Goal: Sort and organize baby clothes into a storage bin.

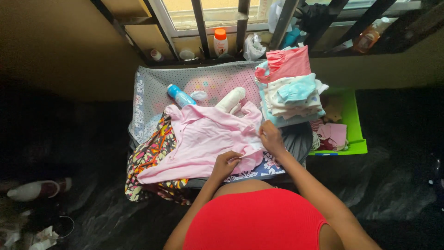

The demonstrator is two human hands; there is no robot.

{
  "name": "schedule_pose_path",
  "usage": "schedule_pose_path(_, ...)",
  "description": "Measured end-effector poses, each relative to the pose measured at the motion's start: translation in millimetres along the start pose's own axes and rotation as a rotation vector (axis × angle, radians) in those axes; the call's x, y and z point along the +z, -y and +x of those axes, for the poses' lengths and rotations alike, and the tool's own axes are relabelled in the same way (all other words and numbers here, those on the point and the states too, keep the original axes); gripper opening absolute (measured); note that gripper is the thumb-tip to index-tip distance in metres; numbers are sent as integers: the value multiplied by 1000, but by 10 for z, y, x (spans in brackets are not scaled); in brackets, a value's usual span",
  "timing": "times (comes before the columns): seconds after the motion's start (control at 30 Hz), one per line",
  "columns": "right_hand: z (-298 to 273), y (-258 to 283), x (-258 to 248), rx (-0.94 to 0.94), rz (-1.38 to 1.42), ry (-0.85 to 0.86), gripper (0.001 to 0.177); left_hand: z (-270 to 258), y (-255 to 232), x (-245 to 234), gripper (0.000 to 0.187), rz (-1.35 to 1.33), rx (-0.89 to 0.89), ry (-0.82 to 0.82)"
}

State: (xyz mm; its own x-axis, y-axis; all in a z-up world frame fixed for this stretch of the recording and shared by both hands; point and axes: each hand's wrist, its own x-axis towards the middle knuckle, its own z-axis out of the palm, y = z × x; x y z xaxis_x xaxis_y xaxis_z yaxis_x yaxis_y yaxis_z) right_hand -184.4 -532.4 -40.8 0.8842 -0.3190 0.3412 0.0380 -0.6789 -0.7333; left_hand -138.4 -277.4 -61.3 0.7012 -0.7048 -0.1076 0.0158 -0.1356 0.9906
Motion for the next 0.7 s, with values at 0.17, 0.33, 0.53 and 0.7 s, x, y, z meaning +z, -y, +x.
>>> schedule_pose_path(0.17, -112, -213, 11, 112, -24, 116, 6, -4, -48, -1, 24, 58, 10, 5)
schedule_pose_path(0.33, 136, -195, 62, 75, -10, 87, 13, -45, -51, 14, 24, 116, 37, 10)
schedule_pose_path(0.53, 301, -536, 358, -112, -86, 228, 27, -88, -49, 16, 24, 127, 6, 36)
schedule_pose_path(0.7, 202, -255, 219, -93, -128, 372, 18, -89, 230, 25, 19, 24, -64, -48)
